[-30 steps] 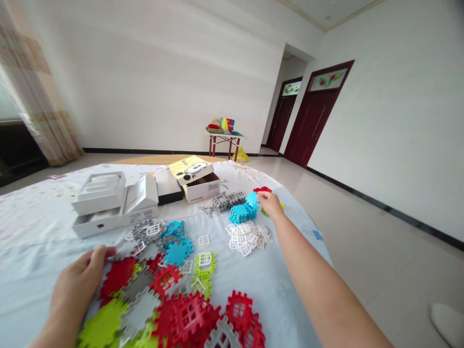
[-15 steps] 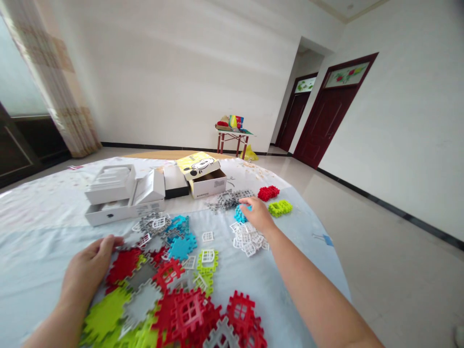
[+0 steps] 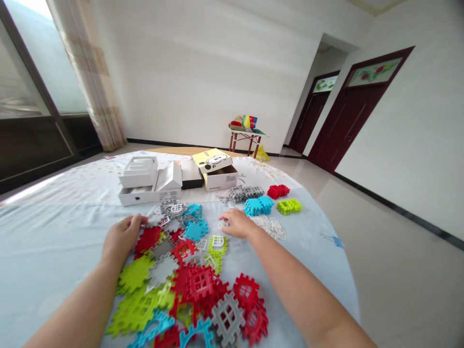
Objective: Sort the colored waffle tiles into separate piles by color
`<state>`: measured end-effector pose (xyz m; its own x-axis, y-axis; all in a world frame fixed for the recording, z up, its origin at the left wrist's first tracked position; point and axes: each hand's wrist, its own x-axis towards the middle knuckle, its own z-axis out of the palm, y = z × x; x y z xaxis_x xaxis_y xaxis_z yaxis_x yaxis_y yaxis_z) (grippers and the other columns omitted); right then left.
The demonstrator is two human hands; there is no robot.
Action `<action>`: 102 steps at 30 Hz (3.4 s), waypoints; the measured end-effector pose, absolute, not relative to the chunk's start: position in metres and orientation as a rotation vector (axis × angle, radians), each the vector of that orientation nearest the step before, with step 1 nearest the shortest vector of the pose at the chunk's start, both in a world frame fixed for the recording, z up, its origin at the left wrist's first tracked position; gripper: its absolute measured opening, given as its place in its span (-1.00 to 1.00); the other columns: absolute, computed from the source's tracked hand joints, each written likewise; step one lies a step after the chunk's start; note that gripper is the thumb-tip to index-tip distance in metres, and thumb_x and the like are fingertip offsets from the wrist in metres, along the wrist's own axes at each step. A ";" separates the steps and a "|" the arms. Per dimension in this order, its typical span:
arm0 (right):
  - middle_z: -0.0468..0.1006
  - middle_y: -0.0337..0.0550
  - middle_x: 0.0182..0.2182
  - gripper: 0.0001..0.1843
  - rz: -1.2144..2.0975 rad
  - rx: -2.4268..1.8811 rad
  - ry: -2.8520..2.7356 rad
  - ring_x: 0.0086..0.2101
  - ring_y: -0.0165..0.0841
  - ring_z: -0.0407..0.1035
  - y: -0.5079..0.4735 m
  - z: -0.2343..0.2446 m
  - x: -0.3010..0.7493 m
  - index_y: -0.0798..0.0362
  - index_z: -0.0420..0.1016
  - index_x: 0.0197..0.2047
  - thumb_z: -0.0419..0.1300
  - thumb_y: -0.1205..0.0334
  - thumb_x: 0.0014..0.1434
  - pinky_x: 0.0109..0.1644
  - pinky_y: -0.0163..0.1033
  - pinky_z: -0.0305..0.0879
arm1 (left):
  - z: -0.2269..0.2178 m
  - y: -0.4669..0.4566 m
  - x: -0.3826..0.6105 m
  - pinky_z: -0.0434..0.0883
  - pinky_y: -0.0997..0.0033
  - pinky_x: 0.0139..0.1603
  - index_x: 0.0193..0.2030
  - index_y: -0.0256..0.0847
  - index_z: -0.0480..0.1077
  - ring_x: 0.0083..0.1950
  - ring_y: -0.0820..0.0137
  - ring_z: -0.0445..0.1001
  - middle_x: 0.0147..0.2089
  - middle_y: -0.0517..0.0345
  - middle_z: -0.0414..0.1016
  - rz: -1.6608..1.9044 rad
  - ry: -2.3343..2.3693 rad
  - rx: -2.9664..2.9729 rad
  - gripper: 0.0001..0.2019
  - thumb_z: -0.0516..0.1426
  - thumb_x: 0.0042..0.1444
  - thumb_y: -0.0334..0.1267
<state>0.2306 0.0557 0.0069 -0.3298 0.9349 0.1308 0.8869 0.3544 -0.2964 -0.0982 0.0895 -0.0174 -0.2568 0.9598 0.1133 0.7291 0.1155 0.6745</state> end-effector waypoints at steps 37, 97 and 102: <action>0.54 -0.22 -0.33 -0.76 0.298 -1.584 -2.019 -0.30 -0.38 0.38 0.014 0.041 0.301 0.00 0.47 -0.23 -0.02 0.28 0.13 -0.21 -0.33 0.21 | -0.021 0.097 -0.102 0.30 0.44 -0.30 -0.27 -0.21 0.48 -0.28 0.31 0.43 -0.34 0.10 0.53 0.888 2.101 1.681 -0.57 -0.09 -0.01 -0.01; 0.45 -0.11 -0.17 -0.52 0.089 -1.429 -2.077 -0.11 -0.28 0.27 0.017 0.013 0.265 0.00 0.39 -0.08 0.24 0.00 -0.08 -0.03 -0.16 0.12 | -0.019 0.100 -0.104 0.33 0.37 -0.31 -0.25 -0.14 0.48 -0.26 0.26 0.44 -0.31 0.12 0.53 0.812 2.167 1.707 -0.57 -0.08 -0.03 0.02; 0.46 -0.11 -0.17 -0.56 -0.008 -1.526 -1.665 -0.15 -0.31 0.31 0.027 0.029 0.317 0.02 0.38 -0.08 0.17 0.00 -0.01 -0.05 -0.20 0.17 | -0.023 0.105 -0.108 0.35 0.38 -0.36 -0.25 -0.09 0.48 -0.31 0.27 0.44 -0.30 0.15 0.53 0.750 2.222 1.696 -0.55 -0.12 -0.02 0.06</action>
